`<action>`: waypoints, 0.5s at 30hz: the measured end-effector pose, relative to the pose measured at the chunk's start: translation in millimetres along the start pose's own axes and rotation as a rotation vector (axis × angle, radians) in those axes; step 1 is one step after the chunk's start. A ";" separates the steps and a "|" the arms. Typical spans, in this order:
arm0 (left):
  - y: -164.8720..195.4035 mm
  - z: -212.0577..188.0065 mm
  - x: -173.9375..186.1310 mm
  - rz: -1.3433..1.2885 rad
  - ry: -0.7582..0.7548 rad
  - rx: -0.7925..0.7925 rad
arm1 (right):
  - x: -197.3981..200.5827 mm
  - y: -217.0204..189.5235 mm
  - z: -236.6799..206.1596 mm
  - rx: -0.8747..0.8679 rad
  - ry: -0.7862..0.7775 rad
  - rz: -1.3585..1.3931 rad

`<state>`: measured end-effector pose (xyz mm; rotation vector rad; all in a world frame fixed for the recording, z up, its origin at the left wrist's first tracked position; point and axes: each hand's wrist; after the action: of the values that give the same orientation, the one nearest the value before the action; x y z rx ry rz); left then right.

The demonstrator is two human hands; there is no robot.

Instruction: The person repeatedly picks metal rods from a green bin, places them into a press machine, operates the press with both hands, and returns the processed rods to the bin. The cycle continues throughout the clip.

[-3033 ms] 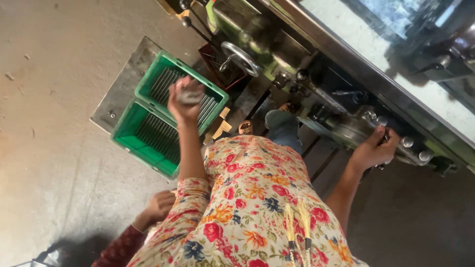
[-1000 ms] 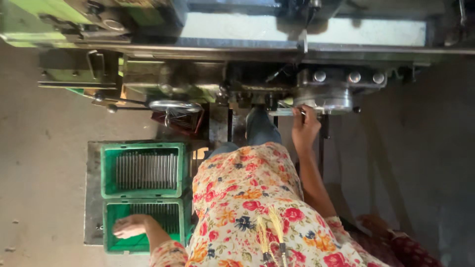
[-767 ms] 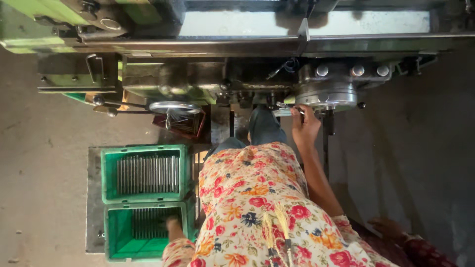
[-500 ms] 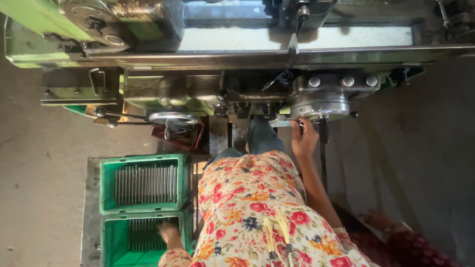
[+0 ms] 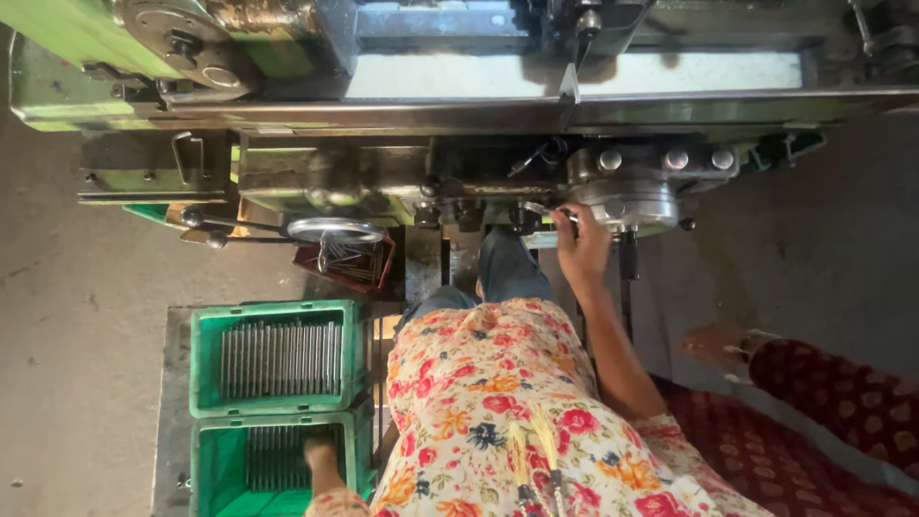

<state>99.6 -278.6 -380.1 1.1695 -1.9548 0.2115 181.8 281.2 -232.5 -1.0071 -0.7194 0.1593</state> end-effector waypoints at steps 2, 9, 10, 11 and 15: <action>-2.4 -2.9 -2.7 -0.012 0.000 0.004 | -8.2 -0.4 5.6 -0.064 -0.022 0.056; -10.9 -8.2 -5.9 -0.053 0.019 -0.001 | -28.8 -1.2 -6.8 -0.104 -0.074 0.148; -11.7 -8.5 -5.0 -0.058 0.027 -0.004 | -29.4 -2.1 -9.1 -0.085 -0.078 0.148; -12.5 -9.0 -3.8 -0.063 0.037 -0.008 | -29.7 -3.2 -10.9 -0.065 -0.080 0.149; -15.2 -11.6 3.8 -0.085 0.081 -0.013 | -27.3 -9.2 -13.1 -0.097 -0.108 0.068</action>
<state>117.4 -283.5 -373.7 1.2142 -1.8296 0.1979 167.2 254.8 -242.4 -1.1227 -0.7977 0.2418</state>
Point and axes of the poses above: each hand's wrist, its own z-axis towards the middle knuckle, its own x-axis out of the back of the hand, y = z × x, and after that the axes turned 5 degrees about -y, right-handed
